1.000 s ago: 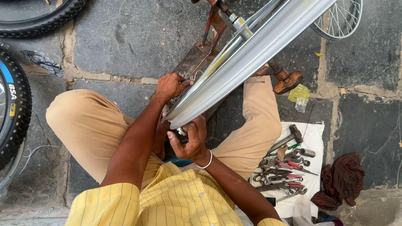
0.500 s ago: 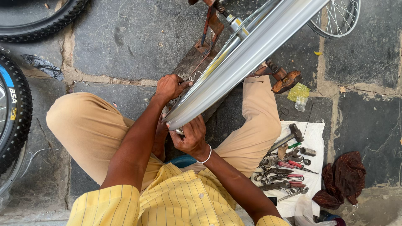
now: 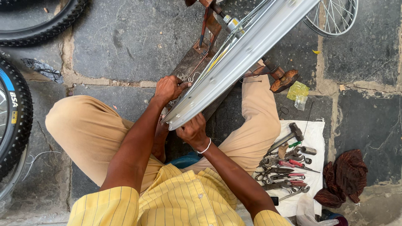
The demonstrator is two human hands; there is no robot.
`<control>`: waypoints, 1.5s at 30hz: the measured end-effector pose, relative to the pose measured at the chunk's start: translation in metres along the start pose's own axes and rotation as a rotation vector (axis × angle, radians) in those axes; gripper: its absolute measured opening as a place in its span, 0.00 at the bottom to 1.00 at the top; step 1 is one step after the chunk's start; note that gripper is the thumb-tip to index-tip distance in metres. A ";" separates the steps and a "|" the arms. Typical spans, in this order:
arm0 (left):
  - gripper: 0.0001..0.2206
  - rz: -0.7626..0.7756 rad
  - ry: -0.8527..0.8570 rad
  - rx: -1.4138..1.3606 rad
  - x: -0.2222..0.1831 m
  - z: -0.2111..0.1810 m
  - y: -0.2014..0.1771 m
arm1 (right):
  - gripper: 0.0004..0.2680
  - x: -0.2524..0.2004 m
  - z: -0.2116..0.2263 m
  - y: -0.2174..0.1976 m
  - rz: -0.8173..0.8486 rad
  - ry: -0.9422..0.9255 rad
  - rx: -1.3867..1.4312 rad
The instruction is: The person works on a bicycle wheel by hand, checking the rim and spokes while the wheel is mounted on a stand.
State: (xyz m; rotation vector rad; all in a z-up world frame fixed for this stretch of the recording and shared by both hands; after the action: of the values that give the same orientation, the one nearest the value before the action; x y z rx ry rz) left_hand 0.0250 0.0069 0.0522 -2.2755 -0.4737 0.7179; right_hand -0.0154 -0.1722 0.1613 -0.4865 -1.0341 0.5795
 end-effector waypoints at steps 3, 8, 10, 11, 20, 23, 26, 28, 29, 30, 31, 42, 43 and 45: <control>0.25 -0.038 0.063 0.015 0.000 0.000 -0.004 | 0.05 0.030 0.028 -0.019 -0.066 0.003 0.107; 0.18 -0.039 0.059 0.015 -0.001 0.003 -0.001 | 0.14 0.091 0.093 -0.097 -0.297 0.158 0.399; 0.16 -0.134 0.166 0.024 -0.003 0.004 -0.002 | 0.14 0.111 0.099 -0.103 -0.308 0.167 0.366; 0.15 -0.135 0.174 0.019 -0.002 0.004 -0.002 | 0.14 0.116 0.100 -0.105 -0.314 0.171 0.347; 0.16 -0.109 0.134 -0.032 0.003 0.016 0.009 | 0.13 0.102 0.097 -0.093 -0.260 0.173 0.325; 0.17 -0.149 0.187 -0.020 0.007 0.019 0.013 | 0.12 0.074 0.084 -0.069 -0.170 0.126 0.307; 0.17 -0.133 0.168 -0.026 0.010 0.025 0.018 | 0.08 0.045 0.059 -0.034 -0.047 0.186 0.152; 0.17 -0.153 0.188 -0.047 0.012 0.028 0.020 | 0.08 0.031 0.048 -0.028 -0.058 0.159 0.109; 0.17 -0.154 0.184 -0.057 0.013 0.030 0.021 | 0.08 0.028 0.042 -0.027 -0.063 0.146 0.087; 0.18 -0.155 0.181 -0.068 0.013 0.031 0.022 | 0.08 0.025 0.040 -0.026 -0.069 0.133 0.090; 0.18 -0.155 0.178 -0.079 0.013 0.031 0.023 | 0.08 0.023 0.038 -0.025 -0.075 0.120 0.093; 0.15 -0.159 0.201 0.019 0.020 0.041 0.035 | 0.07 0.025 0.049 -0.039 -0.120 0.272 0.267; 0.14 -0.169 0.205 0.028 0.019 0.041 0.033 | 0.07 0.022 0.052 -0.043 -0.096 0.448 0.361; 0.12 -0.043 0.079 -0.017 0.015 0.033 0.029 | 0.09 0.018 0.042 -0.049 -0.047 0.720 0.456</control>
State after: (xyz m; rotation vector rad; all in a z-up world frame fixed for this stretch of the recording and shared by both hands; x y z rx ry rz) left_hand 0.0200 0.0110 0.0065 -2.2929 -0.4915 0.6029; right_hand -0.0352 -0.1926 0.2217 -0.2286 -0.2127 0.5188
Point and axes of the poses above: each hand's wrist, its own x-axis towards the middle knuckle, its own y-axis out of the palm, z = x × y, the point moved 3 cm from there along x, towards the middle knuckle, and after that the axes turned 7 degrees about -z, right-handed, at the moved point
